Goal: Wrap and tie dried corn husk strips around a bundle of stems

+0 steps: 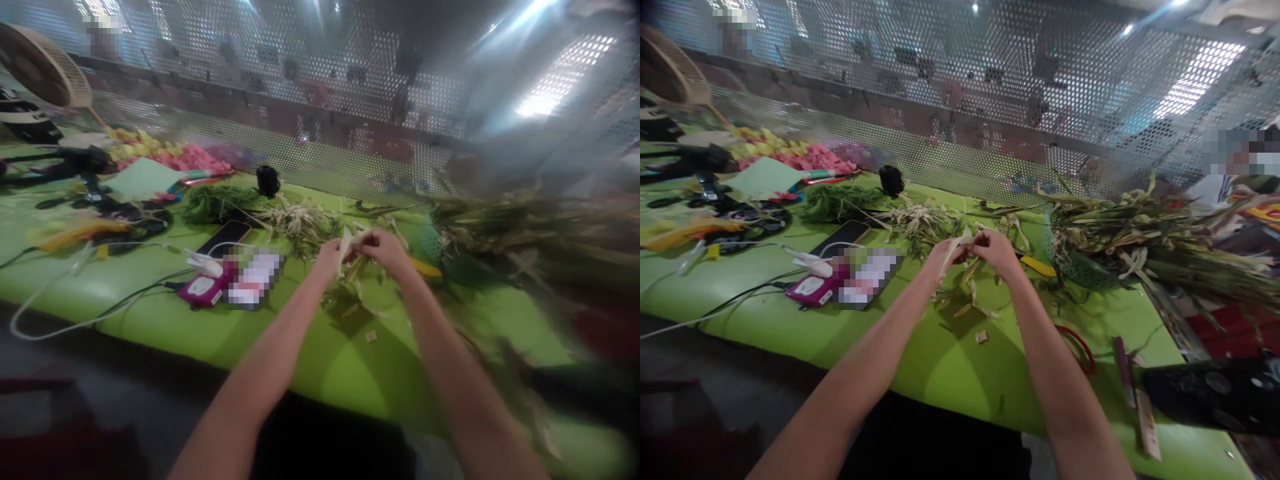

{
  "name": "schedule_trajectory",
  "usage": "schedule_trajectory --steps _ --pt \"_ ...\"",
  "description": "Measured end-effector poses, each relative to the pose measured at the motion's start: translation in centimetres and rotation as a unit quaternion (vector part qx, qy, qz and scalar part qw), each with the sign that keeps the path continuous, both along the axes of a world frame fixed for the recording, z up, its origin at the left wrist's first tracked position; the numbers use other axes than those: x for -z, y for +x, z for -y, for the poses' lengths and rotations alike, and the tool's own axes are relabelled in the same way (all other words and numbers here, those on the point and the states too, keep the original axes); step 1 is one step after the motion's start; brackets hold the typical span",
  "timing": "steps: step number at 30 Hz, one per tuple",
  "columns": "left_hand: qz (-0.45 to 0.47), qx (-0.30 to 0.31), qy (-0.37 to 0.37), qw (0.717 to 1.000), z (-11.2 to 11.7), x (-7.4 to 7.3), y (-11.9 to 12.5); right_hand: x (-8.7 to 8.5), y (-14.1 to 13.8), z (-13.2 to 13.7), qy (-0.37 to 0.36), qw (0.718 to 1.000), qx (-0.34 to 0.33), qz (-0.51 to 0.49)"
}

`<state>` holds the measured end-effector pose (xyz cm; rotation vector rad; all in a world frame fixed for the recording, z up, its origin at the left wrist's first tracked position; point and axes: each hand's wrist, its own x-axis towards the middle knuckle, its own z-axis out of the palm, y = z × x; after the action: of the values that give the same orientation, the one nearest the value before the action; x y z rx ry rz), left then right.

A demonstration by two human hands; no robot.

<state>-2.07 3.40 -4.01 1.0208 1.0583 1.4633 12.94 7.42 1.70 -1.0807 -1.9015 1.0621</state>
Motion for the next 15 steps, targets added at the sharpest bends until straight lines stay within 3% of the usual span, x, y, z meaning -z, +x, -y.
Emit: schedule_trajectory --steps 5,9,15 --pt "0.041 0.005 -0.025 0.999 0.7 -1.1 0.5 0.3 0.1 0.6 -0.005 0.999 0.019 -0.040" --pt "0.113 0.001 -0.078 0.991 0.5 -1.2 0.8 0.2 1.0 1.7 0.074 0.994 0.028 -0.078" --pt "0.132 0.012 -0.094 0.987 0.5 -1.3 1.2 0.5 2.4 2.7 0.189 0.980 -0.034 0.043"
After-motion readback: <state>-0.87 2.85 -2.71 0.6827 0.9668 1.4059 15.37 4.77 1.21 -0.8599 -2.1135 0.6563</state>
